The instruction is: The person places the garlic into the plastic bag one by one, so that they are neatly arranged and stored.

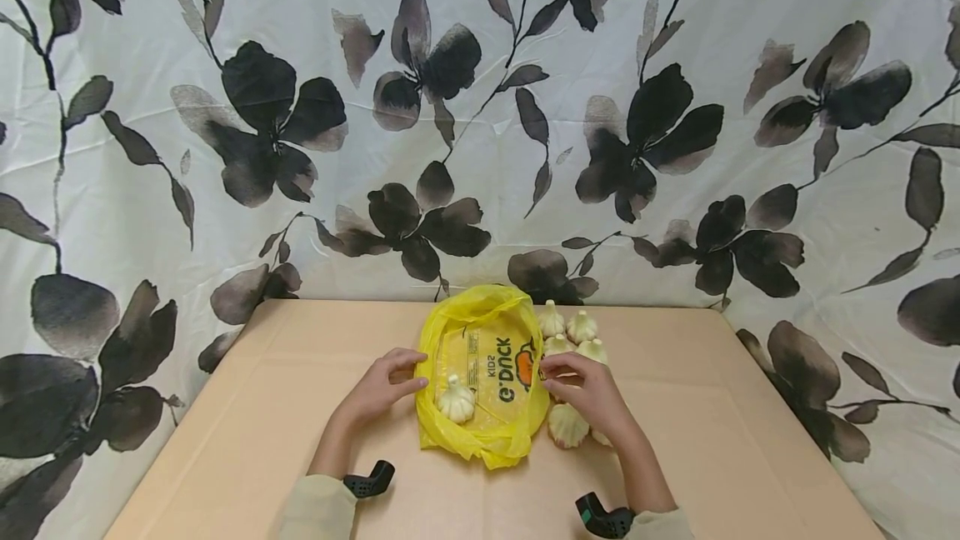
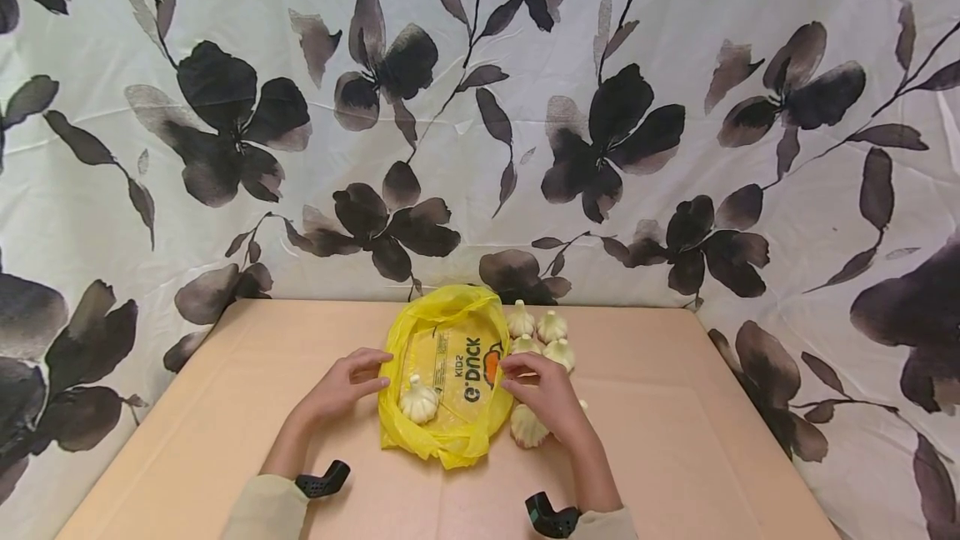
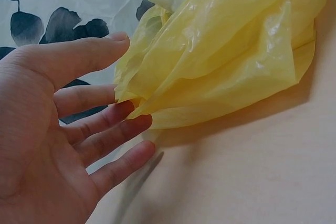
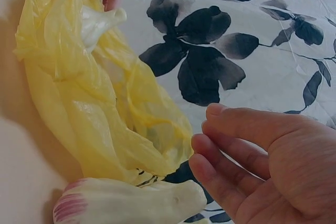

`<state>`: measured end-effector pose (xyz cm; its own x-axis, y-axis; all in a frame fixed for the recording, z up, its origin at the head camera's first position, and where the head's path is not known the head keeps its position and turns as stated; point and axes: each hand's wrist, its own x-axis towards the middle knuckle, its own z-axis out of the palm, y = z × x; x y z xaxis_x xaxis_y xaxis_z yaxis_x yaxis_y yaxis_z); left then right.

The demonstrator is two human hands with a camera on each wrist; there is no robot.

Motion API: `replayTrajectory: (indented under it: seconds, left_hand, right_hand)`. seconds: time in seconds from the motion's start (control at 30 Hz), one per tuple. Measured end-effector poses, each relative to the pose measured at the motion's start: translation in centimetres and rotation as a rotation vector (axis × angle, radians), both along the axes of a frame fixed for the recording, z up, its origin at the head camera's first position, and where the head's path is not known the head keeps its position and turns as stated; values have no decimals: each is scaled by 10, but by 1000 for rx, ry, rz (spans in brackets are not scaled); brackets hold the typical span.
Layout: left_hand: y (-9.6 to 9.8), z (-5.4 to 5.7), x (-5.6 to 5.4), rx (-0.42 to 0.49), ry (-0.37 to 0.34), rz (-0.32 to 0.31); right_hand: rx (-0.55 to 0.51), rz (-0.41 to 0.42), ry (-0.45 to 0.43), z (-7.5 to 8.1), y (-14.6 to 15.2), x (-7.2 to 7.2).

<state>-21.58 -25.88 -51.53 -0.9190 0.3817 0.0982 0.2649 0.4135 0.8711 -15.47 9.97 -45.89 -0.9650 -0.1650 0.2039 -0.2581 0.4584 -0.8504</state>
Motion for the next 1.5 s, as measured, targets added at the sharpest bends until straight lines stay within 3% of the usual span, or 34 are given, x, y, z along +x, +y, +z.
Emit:
replayTrajectory:
  seconds: [0.33,1.0,1.5]
  left_hand:
    - [-6,1,4,7,-17,-15]
    - [-23,9,15,14,-54,-61]
    - [-22,8,13,7,-46,-67]
  right_hand:
    - [-3,-31,-27,2,-1,14]
    - [31,-85,28,10,-7,51]
    - [59,-84,42,4,0,56]
